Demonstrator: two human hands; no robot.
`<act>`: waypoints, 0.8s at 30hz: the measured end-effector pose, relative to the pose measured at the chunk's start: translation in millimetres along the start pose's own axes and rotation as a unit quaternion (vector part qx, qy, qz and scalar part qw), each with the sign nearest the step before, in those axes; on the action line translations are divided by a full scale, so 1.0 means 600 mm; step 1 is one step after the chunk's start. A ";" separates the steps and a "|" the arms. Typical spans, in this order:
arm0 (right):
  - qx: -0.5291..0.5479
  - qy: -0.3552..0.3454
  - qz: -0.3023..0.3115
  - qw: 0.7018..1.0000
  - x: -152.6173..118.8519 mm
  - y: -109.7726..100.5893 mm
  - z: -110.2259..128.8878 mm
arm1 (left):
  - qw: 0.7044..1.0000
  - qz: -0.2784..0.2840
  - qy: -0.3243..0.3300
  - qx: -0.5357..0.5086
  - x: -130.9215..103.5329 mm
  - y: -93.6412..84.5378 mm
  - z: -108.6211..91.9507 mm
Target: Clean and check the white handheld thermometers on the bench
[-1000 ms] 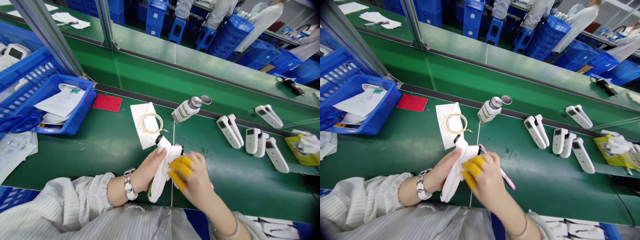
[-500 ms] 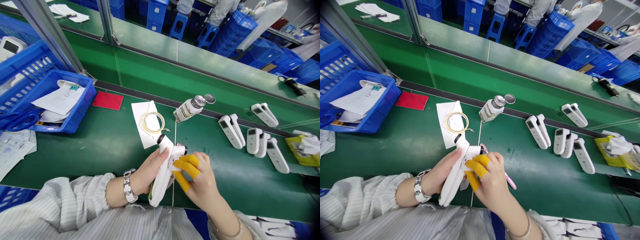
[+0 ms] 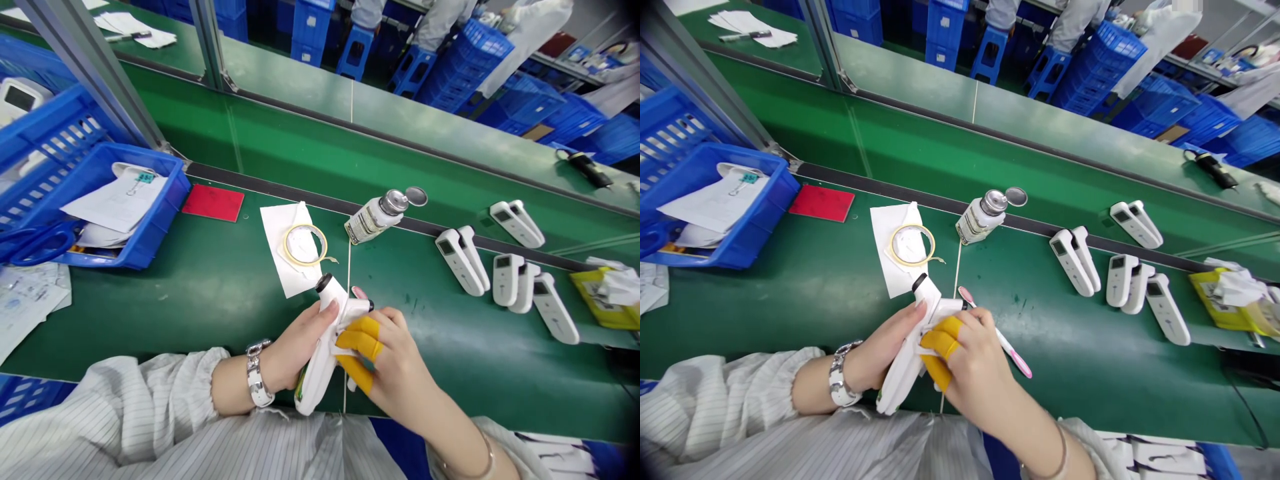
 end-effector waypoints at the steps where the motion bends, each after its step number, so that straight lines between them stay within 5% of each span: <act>1: -0.011 0.005 -0.008 1.000 -0.001 -0.002 -0.001 | 1.000 -0.004 -0.006 0.006 0.000 -0.001 0.002; 9: 0.009 0.002 0.030 1.000 -0.001 0.013 0.000 | 1.000 0.002 -0.015 -0.014 0.007 -0.002 0.007; 13: -0.090 0.052 -0.035 0.994 0.004 -0.015 -0.065 | 0.997 -0.045 -0.068 0.008 0.008 -0.015 0.015; 19: -0.157 0.207 -0.243 0.935 0.033 -0.144 -0.194 | 0.989 -0.055 -0.133 -0.016 -0.011 -0.015 0.045; 24: -0.183 0.249 -0.201 0.930 0.111 -0.152 -0.254 | 0.965 -0.015 -0.259 -0.038 -0.021 -0.018 0.099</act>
Point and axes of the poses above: each hand's wrist, its own x-axis towards the middle knuckle, its own y-axis out of the palm, z = x × y, the point moved 8 cm from there along x, towards the middle knuckle, and after that the axes turned 9 degrees about -x, right-handed, at the moved point
